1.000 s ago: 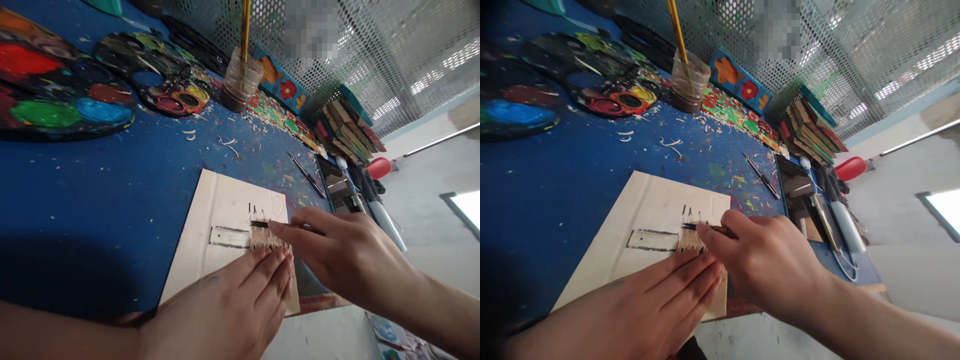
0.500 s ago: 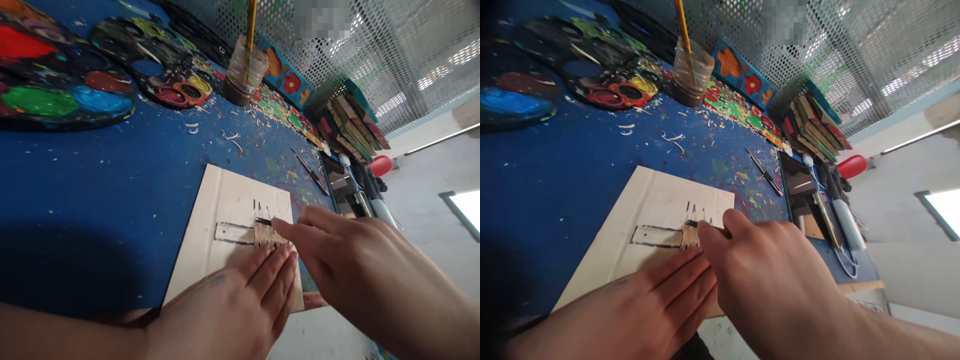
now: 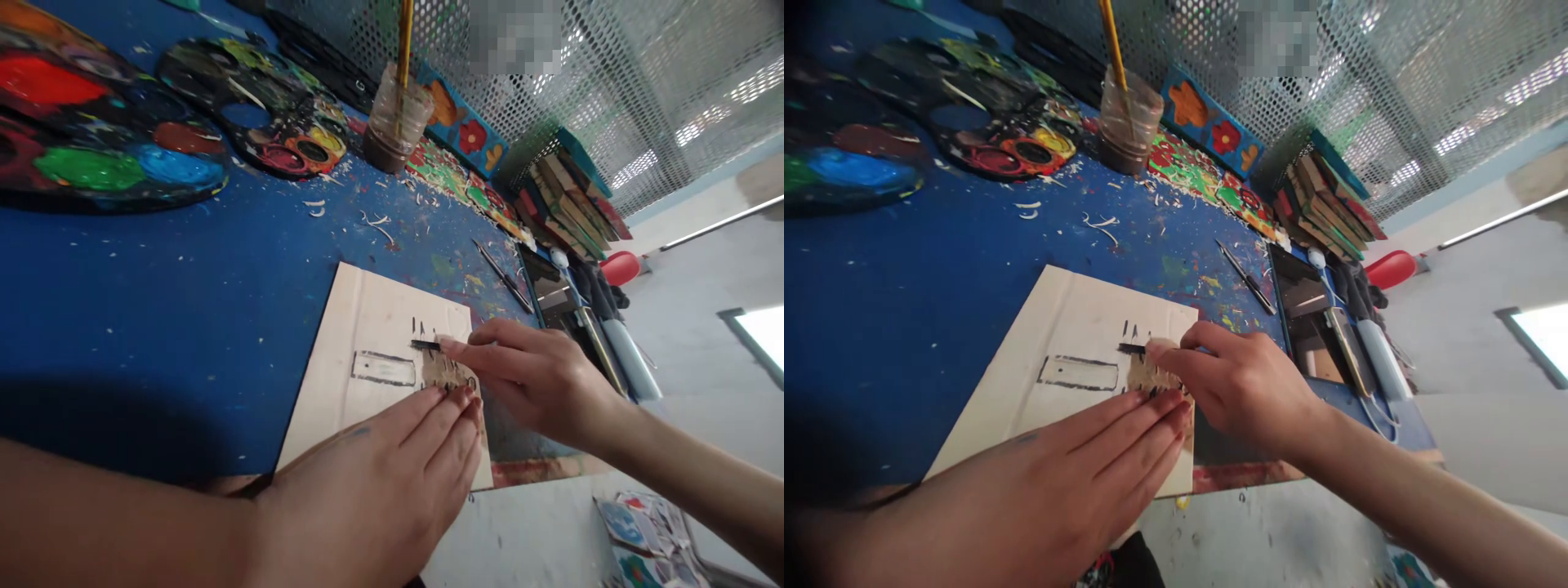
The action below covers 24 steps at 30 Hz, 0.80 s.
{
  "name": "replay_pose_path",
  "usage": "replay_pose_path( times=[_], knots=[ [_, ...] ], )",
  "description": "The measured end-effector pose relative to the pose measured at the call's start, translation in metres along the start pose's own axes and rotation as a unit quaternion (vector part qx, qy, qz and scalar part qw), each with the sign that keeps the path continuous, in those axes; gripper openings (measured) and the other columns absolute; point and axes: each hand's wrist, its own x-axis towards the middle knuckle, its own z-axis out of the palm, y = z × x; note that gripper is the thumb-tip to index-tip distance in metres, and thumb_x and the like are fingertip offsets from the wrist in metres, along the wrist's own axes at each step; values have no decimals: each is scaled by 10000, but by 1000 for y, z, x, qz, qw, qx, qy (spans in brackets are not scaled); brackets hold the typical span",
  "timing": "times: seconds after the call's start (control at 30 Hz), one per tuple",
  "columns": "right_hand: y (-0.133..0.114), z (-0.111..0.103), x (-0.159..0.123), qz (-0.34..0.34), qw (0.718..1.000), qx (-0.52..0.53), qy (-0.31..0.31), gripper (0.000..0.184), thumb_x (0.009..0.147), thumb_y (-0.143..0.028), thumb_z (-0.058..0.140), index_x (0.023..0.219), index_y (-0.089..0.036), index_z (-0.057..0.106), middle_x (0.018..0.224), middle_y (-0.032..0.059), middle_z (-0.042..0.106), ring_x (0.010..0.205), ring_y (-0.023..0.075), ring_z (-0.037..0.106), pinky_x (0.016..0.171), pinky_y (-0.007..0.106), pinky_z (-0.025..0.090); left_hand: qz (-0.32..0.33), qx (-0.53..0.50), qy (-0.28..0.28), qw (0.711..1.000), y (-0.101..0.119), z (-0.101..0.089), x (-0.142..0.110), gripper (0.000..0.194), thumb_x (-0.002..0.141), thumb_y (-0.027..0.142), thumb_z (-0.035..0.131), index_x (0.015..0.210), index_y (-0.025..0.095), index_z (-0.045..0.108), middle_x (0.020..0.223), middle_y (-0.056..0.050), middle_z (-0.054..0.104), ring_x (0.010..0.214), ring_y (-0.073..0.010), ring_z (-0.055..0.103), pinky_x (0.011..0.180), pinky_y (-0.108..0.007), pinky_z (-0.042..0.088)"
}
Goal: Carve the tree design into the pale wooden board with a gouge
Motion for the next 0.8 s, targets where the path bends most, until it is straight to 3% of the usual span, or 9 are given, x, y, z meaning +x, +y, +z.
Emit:
replay_pose_path(
  times=[0.23, 0.4, 0.6, 0.7, 0.8],
  knots=[
    [-5, -25, 16, -20, 997, -56, -51, 324, 946, -140, 485, 1137, -202, 738, 883, 62, 718, 624, 157, 675, 504, 275, 452, 3, -2, -8, 1000, -3, 1, 0, 577, 905, 432, 488, 1397, 135, 533, 1471, -111, 512, 1357, -275, 476, 1135, -397, 390],
    [-10, -28, 18, -28, 993, -98, -67, 335, 956, -133, 456, 1116, -206, 741, 925, 76, 726, 684, 159, 686, 525, 269, 420, 9, -20, -5, 1000, -4, 3, -1, 528, 914, 404, 477, 1376, 165, 564, 1458, -75, 531, 1357, -258, 479, 1148, -385, 389],
    [-18, -38, 34, -40, 980, -157, -117, 383, 913, -97, 426, 1088, -226, 741, 816, 36, 693, 498, 145, 582, 452, 302, 303, -3, -22, 2, 1000, -3, 0, 1, 467, 931, 342, 439, 1339, 185, 604, 1415, -41, 576, 1335, -232, 506, 1137, -352, 402],
    [-15, -40, 38, -61, 978, -147, -136, 367, 916, -97, 429, 1077, -213, 737, 781, 28, 676, 501, 142, 573, 461, 306, 290, -4, -23, 1, 1000, -4, 0, 1, 474, 930, 345, 446, 1350, 180, 593, 1427, -50, 565, 1346, -236, 496, 1137, -353, 402],
    [-8, -32, 29, -59, 987, -103, -107, 344, 958, -119, 428, 1133, -195, 714, 887, 53, 706, 591, 142, 626, 479, 301, 309, 3, -25, 2, 1000, -5, 2, 0, 505, 910, 381, 483, 1354, 165, 586, 1451, -76, 540, 1358, -254, 482, 1133, -368, 406]
  ],
)
